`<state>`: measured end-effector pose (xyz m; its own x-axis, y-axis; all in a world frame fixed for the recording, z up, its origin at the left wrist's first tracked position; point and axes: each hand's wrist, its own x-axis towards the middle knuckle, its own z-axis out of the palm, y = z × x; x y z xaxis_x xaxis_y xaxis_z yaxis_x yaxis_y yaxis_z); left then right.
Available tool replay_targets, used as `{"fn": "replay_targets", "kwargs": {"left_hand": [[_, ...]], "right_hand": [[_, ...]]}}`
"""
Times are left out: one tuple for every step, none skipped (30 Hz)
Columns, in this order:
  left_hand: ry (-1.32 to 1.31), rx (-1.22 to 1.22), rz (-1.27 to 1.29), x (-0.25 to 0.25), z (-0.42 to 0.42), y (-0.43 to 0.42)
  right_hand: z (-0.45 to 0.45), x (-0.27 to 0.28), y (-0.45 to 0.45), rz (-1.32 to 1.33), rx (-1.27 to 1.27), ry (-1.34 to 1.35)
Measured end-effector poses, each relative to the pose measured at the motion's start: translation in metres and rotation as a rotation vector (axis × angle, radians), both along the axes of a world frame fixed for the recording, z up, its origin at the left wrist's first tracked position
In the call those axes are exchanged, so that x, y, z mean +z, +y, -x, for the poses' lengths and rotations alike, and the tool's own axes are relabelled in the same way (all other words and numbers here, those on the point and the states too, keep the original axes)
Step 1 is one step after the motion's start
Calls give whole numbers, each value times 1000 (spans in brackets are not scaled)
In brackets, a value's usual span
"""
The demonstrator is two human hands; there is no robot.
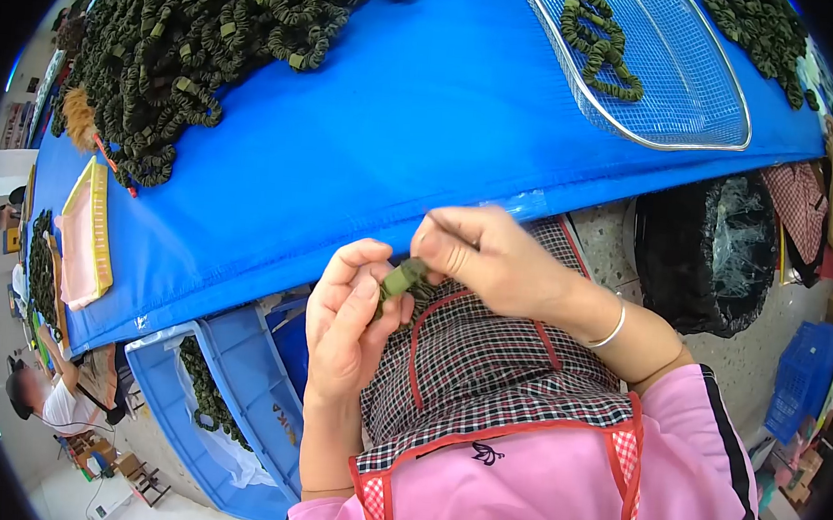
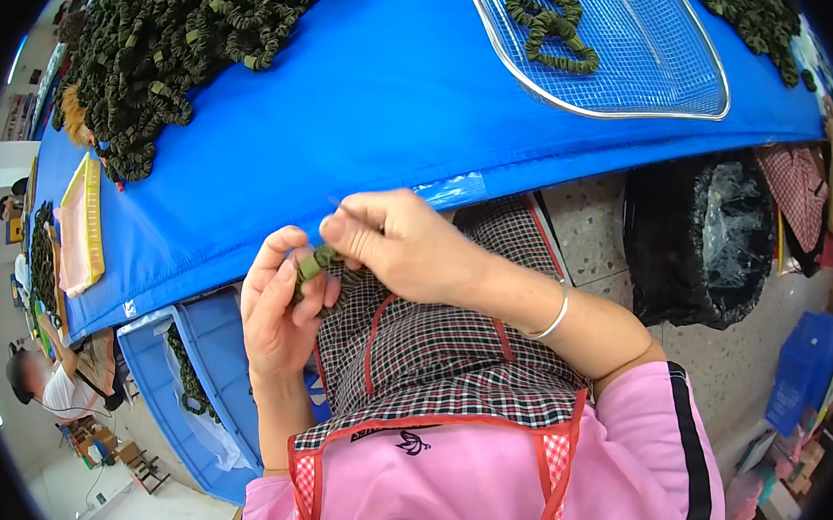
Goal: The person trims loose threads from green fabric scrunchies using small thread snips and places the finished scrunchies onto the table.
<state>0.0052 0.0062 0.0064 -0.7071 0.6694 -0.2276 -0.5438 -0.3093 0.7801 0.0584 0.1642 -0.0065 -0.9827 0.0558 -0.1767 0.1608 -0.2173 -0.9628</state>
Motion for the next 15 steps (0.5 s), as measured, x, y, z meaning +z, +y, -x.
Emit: {"fn": "replay_targets", "kwargs": {"left_hand": [[14,-56,12,-1,3,-4],[10,-58,55,2,3,-3],[6,-62,97,7,3,-2],[3,-65,138,10,4,-1],[100,-85,227,9,3,-2],[197,-104,316,8,3,-3],[295,-123,405,7,3,-4],[293,-123,384,5,3,-4],[290,-123,364,4,4,-5],[288,-123,343,3,4,-5],[264,-109,335,3,4,-4],[240,-94,327,4,3,-3],[217,-80,319,5,2,-2],[211,-73,316,4,2,-2],[205,-66,312,4,1,-2]], "right_hand": [[0,5,3,40,-10,-28],[0,8,4,77,-21,-55],[-1,8,3,85,-35,-41],[-2,7,3,86,-19,-22],[-3,6,3,87,-4,-5],[-4,6,3,88,12,13],[-5,6,3,39,18,36],[-6,7,4,-10,25,59],[-7,7,4,-59,32,81],[-7,7,3,-63,20,88],[-7,7,3,-67,8,96],[-7,7,2,-70,-4,104],[-7,6,2,-69,-2,102],[-6,5,3,-67,0,100],[-6,3,3,-65,3,99]]}}
